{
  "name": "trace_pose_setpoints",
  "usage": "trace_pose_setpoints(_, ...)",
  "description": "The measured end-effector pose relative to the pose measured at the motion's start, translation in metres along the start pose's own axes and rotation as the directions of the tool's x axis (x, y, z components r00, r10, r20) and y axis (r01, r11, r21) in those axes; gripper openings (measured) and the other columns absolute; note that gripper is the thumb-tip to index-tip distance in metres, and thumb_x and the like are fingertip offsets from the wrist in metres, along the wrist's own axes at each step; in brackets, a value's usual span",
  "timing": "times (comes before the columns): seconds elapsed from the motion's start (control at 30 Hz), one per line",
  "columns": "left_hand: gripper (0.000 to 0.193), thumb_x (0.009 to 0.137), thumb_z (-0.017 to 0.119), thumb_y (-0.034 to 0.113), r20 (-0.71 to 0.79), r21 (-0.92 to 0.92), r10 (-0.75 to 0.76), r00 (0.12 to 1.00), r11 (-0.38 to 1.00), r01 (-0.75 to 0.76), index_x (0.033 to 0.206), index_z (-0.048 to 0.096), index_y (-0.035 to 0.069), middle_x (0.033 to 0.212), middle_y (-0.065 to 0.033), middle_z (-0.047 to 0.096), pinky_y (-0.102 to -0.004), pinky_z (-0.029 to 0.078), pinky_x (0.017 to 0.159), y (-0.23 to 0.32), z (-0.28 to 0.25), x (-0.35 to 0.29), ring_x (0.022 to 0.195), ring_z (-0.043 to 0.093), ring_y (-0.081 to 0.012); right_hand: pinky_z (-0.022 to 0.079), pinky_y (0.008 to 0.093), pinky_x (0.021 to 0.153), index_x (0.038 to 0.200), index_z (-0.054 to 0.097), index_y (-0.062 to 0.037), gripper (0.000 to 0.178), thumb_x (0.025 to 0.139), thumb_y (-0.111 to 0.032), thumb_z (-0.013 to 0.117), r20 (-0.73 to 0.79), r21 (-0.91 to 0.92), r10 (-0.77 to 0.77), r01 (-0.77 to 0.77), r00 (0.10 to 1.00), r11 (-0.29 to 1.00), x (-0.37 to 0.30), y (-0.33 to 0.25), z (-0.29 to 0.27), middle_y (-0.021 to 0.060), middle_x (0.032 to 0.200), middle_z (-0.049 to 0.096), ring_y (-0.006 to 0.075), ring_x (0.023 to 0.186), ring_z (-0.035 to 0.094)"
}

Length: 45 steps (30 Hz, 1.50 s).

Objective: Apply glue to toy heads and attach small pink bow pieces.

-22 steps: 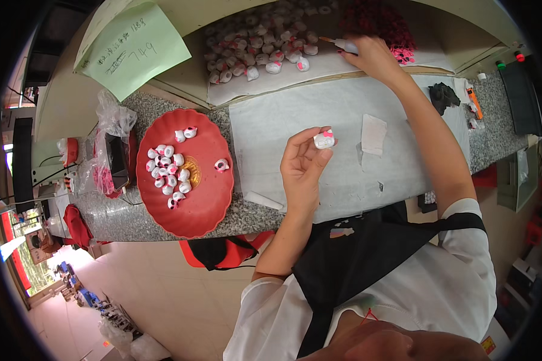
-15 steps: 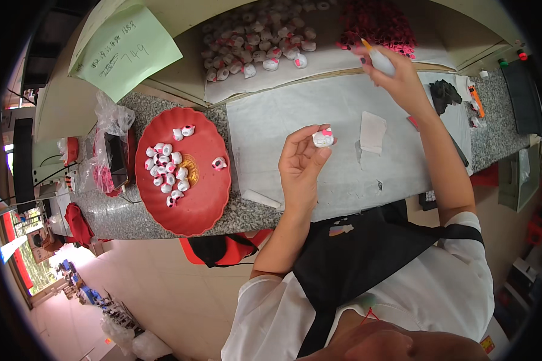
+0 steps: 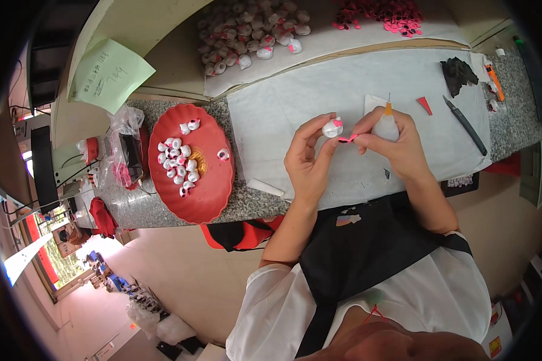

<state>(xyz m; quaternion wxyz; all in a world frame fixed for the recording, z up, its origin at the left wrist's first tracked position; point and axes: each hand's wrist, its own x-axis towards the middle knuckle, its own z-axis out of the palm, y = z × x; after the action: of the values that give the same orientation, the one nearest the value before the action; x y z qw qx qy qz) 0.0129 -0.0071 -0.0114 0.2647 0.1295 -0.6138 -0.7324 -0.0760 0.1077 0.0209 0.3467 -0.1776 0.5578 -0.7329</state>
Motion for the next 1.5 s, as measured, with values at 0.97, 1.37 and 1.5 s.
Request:
trace_pose_setpoints(0.97, 0.022, 0.068, 0.056, -0.005, 0.183, -0.282, -0.082, 0.98, 0.95, 0.132, 0.09, 0.052, -0.002, 0.092, -0.0104, 0.054, -0.0356, 0.03, 0.09, 0.005, -0.008, -0.002, 0.095, 0.048, -0.0195, 0.039, 0.0192, 0.046, 0.084, 0.053, 0.0021, 0.023, 0.063, 0.002, 0.062, 0.112, -0.012, -0.018, 0.019, 0.994, 1.0, 0.0, 0.01, 0.003, 0.0072, 0.075, 0.055, 0.0078, 0.055, 0.047)
trace_pose_setpoints(1.37, 0.02, 0.07, 0.056, -0.001, 0.211, -0.223, -0.139, 0.968, 0.957, 0.186, 0.09, 0.053, -0.001, 0.091, -0.0098, 0.055, -0.0336, 0.031, 0.089, 0.006, -0.008, -0.002, 0.093, 0.048, -0.0181, 0.04, 0.0213, 0.045, 0.081, 0.053, 0.0028, 0.021, 0.062, 0.001, 0.063, 0.095, 0.038, -0.023, 0.02, 0.995, 0.999, -0.003, 0.014, 0.001, 0.0087, 0.071, 0.055, 0.0104, 0.053, 0.049)
trace_pose_setpoints(1.5, 0.022, 0.071, 0.055, -0.002, 0.221, -0.209, -0.157, 0.962, 0.956, 0.204, 0.093, 0.052, -0.002, 0.094, -0.0093, 0.054, -0.0314, 0.032, 0.088, 0.01, -0.007, -0.003, 0.096, 0.047, -0.0181, 0.039, 0.0211, 0.045, 0.081, 0.053, 0.0026, 0.022, 0.062, 0.0, 0.063, 0.068, 0.042, 0.003, -0.005, 0.998, 0.999, -0.002, 0.012, 0.001, 0.0077, 0.068, 0.053, 0.0109, 0.052, 0.049)
